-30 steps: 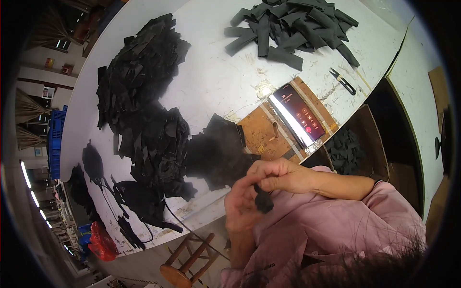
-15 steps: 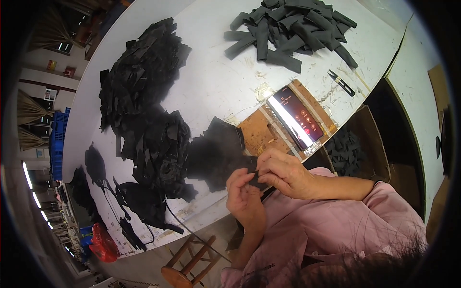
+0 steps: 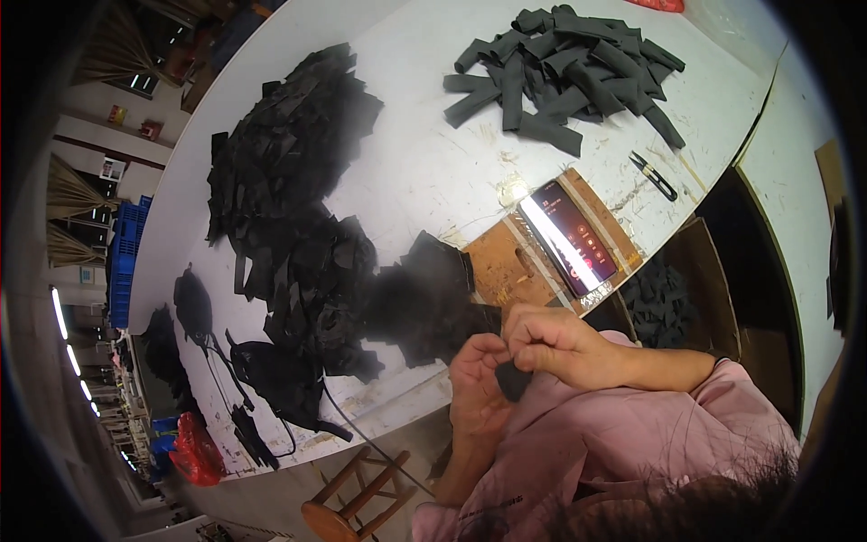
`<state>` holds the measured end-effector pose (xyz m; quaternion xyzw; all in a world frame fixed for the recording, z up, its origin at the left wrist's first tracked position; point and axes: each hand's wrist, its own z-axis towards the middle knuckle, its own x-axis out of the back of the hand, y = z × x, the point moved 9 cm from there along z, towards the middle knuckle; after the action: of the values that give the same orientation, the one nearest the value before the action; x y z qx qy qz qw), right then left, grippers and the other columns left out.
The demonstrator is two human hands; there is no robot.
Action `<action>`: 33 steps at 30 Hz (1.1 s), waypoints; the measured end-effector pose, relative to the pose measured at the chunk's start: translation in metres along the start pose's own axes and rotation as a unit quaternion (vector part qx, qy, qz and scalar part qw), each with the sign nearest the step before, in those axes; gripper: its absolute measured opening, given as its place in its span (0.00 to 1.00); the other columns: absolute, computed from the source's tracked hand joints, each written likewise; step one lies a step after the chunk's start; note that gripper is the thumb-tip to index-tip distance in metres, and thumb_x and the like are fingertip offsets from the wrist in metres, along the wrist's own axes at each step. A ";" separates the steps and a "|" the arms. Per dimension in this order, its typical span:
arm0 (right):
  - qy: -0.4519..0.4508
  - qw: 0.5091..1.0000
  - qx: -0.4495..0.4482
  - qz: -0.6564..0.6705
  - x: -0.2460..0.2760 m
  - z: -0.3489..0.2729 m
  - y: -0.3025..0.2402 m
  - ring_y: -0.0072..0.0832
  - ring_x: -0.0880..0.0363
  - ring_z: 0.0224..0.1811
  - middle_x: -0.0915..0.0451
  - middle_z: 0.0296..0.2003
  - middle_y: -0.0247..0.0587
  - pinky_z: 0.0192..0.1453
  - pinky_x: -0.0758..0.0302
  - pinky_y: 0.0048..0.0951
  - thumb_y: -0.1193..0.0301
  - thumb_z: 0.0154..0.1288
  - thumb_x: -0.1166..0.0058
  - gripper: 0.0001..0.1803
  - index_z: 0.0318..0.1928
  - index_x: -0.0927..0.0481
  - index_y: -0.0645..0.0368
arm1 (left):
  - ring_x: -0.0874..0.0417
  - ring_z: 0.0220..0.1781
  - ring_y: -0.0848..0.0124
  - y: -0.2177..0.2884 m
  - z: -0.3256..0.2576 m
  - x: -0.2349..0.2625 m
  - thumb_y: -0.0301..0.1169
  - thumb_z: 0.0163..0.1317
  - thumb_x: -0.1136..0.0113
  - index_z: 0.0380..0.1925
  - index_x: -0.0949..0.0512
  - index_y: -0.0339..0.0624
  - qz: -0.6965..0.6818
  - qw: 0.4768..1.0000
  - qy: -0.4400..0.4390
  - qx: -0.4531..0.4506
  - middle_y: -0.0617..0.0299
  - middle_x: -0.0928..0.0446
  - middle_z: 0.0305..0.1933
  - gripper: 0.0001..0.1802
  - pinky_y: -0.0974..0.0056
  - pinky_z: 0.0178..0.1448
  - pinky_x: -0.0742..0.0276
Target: The recorder is assembling small black foam pieces on a workbench in a factory setting.
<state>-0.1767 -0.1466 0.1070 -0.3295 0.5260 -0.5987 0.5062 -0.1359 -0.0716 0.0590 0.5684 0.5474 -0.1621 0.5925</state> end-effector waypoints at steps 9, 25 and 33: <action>0.024 0.988 0.117 -0.098 0.012 0.017 -0.091 0.34 0.33 0.29 0.33 0.25 0.40 0.32 0.36 0.28 0.74 0.55 0.52 0.04 0.26 0.31 0.62 | 0.29 0.13 0.79 0.022 -0.007 -0.082 0.34 0.52 0.41 0.47 0.39 0.25 -0.043 0.961 -0.273 0.018 0.55 0.26 0.24 0.29 0.78 0.17 0.36; 0.001 0.984 -0.130 0.125 0.070 0.055 0.016 0.13 0.42 0.18 0.36 0.17 0.26 0.21 0.44 0.14 0.63 0.60 0.52 0.14 0.23 0.30 0.59 | 0.44 0.09 0.85 0.009 0.063 -0.073 0.25 0.60 0.60 0.45 0.33 0.39 -0.035 0.993 -0.079 0.082 0.61 0.27 0.30 0.13 0.76 0.13 0.48; 0.013 0.982 -0.127 0.136 0.063 0.042 0.038 0.13 0.41 0.20 0.35 0.19 0.26 0.24 0.43 0.15 0.64 0.60 0.53 0.12 0.25 0.29 0.59 | 0.28 0.27 0.78 0.001 0.068 -0.030 0.21 0.56 0.51 0.45 0.34 0.37 0.082 0.995 -0.015 0.059 0.52 0.27 0.39 0.15 0.80 0.23 0.40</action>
<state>-0.1445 -0.2164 0.0712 -0.3087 0.6443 -0.4567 0.5301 -0.1137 -0.1418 0.0677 0.6429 0.4794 -0.1530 0.5774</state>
